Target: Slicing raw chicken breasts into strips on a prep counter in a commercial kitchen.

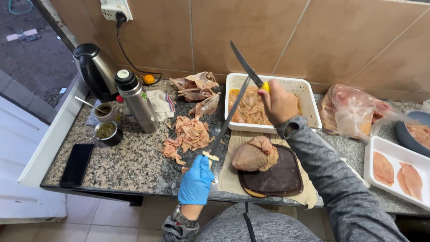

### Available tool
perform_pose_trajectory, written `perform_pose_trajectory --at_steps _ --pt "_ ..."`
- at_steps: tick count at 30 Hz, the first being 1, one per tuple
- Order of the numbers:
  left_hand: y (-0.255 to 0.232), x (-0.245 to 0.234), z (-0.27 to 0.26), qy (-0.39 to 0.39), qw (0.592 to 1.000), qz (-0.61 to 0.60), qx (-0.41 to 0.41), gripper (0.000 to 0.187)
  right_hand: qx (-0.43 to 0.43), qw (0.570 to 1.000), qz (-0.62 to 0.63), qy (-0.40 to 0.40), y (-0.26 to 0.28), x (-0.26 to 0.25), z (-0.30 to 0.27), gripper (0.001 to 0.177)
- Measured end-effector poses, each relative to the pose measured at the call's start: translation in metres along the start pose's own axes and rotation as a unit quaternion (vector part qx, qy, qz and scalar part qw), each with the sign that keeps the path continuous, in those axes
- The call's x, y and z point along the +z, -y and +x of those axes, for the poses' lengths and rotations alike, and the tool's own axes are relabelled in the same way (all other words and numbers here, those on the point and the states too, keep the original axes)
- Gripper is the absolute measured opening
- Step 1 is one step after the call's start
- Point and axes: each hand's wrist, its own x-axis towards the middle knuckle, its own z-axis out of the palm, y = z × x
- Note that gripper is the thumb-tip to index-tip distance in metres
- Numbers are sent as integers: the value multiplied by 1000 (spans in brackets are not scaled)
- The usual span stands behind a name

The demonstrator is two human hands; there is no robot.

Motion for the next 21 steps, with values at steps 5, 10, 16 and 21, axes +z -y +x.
perform_pose_trajectory --at_steps 5,10,16,21 --pt "-23 -17 4 -18 1000 -22 4 41 -61 998 19 25 -27 60 -81 36" --pt "-12 -24 16 -43 996 -77 -3 40 -107 937 -10 331 -44 69 -134 43" --pt "-29 -2 12 -23 999 36 4 40 329 805 471 146 -21 21 -23 49" --pt "-17 10 24 -38 995 93 -4 40 426 766 434 207 13 27 -52 52"
